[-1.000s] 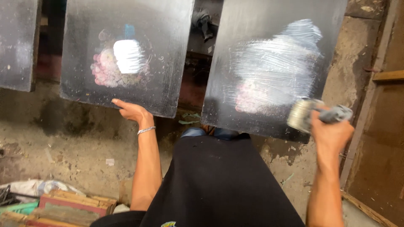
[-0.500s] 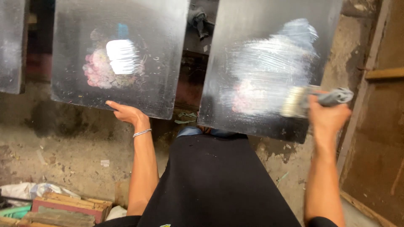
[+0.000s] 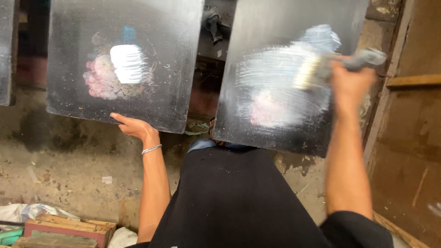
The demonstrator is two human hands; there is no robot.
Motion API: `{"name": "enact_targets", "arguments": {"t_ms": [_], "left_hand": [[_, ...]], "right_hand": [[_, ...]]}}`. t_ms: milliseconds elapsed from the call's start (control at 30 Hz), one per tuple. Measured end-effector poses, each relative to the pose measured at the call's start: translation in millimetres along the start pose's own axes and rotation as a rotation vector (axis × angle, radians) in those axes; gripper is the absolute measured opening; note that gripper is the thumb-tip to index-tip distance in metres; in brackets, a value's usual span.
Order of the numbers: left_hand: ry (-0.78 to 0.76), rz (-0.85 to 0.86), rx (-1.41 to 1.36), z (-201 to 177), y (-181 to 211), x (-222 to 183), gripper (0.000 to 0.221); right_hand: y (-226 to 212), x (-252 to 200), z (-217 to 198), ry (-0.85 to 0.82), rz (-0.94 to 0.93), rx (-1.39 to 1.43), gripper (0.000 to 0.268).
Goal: Applying adhesive to multiple boards using a large brush and refilling the brush from a bucket.
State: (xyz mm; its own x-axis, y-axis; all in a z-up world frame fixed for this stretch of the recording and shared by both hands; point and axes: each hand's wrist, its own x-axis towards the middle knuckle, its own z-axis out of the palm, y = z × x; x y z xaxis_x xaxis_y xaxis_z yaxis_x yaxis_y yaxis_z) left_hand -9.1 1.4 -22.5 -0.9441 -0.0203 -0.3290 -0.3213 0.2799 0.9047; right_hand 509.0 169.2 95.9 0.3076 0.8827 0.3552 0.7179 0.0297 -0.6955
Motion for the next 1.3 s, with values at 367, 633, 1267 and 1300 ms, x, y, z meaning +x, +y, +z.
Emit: {"name": "enact_targets", "arguments": {"t_ms": [367,633,1267,1300], "left_hand": [[0.011,-0.103,0.0,-4.8,17.4,-1.3,0.053],[-0.034,-0.101,-0.068,-3.7,14.4,5.9,0.078],[-0.293,-0.706,0.179,-332.7,-200.3,-92.4,0.069],[-0.289,-0.711,0.185,-335.0,-205.1,-103.3,0.069]], "right_hand": [[-186.1,-11.3,82.3,-0.442,0.425,0.329,0.015],[-13.9,11.1,-103.8,-0.31,0.211,-0.101,0.016],[-35.9,-84.9,-208.2,-1.104,-0.197,0.122,0.033],[-10.0,-73.5,-194.6,-1.11,-0.191,0.12,0.033]]}}
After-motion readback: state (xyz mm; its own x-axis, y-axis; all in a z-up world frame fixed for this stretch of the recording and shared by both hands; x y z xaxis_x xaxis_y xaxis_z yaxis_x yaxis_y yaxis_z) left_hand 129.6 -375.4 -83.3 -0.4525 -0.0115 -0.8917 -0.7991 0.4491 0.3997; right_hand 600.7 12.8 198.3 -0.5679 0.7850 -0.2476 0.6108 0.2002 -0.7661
